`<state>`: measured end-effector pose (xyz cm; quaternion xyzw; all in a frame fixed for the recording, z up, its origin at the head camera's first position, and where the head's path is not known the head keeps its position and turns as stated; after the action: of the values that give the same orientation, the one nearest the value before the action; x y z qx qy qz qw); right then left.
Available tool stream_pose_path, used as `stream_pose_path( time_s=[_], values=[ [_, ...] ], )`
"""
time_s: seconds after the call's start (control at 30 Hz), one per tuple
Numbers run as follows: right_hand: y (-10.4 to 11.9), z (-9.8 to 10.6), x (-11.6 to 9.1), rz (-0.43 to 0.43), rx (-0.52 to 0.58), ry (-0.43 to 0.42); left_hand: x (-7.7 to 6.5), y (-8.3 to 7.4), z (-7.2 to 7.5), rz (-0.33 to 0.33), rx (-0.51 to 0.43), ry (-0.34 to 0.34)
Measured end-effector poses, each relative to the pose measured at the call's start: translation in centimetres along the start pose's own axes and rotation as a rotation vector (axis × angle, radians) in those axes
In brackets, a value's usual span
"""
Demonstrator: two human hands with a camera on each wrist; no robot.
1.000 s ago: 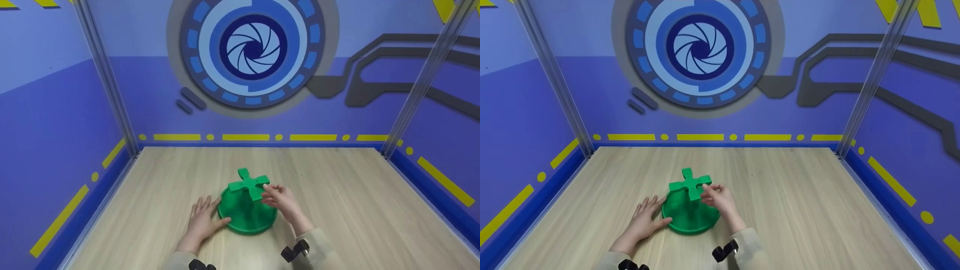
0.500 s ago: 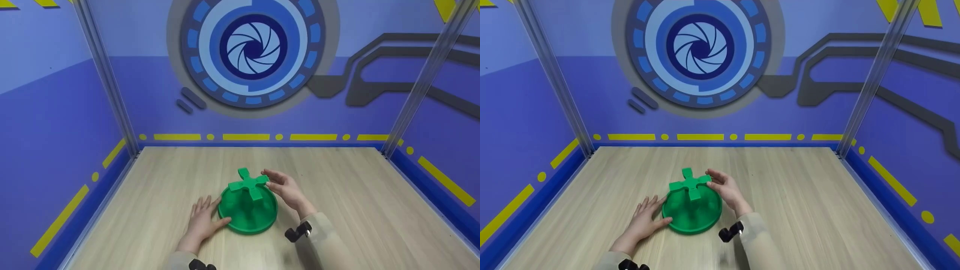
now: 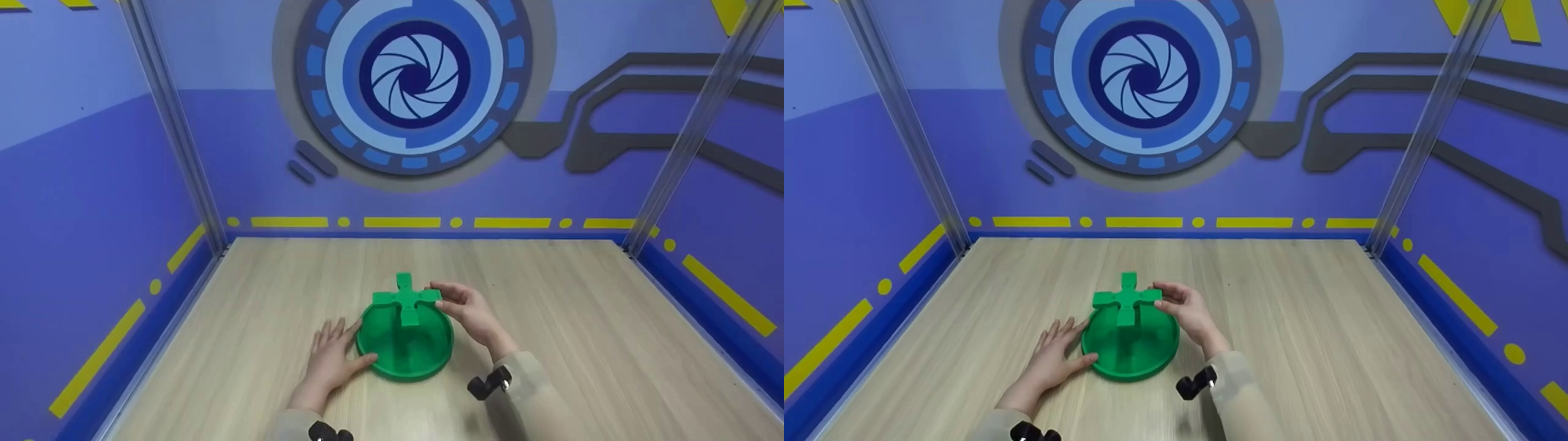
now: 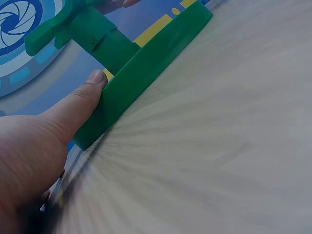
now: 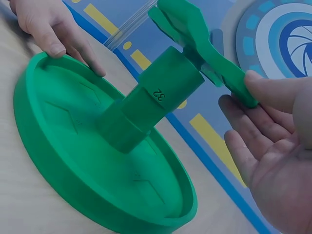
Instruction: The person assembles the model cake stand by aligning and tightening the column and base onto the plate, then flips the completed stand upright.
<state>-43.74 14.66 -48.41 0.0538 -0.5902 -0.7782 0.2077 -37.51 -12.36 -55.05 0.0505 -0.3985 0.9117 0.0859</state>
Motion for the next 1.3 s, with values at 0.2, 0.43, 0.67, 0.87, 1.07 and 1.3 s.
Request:
stream_pose_path(
  time_s=[0.2, 0.43, 0.67, 0.87, 1.07, 1.3],
  values=[
    [0.1, -0.1, -0.6, -0.01, -0.019, 0.021, -0.1, 0.0, 0.0, 0.004, -0.002, 0.009],
    [0.7, -0.6, -1.3, 0.001, -0.032, 0.031, -0.2, -0.2, 0.0, 0.005, -0.009, 0.011],
    [1.0, -1.2, -2.0, -0.008, -0.07, 0.007, -0.2, -0.2, 0.0, 0.006, -0.019, 0.01],
    [1.4, -2.3, -2.5, 0.007, -0.05, -0.042, 0.0, 0.1, -0.2, 0.015, -0.019, 0.013],
    [1.6, -3.0, -3.1, 0.001, -0.066, -0.171, 0.0, 0.0, -0.1, 0.012, -0.011, 0.008],
    [1.9, -4.2, -3.6, 0.01, -0.114, -0.266, 0.0, 0.1, -0.2, 0.026, 0.009, 0.011]
  ],
)
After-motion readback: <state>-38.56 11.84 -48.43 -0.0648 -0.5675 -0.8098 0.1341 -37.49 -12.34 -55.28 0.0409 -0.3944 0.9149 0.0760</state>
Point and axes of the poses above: each hand's wrist, its own x-axis towards the middle knuckle, its own z-axis out of the back of the hand, y = z × x, the point moved 8 cm from there along x, towards the middle knuckle, and after that the axes turned 7 degrees about -x, right-handed, at the moved point
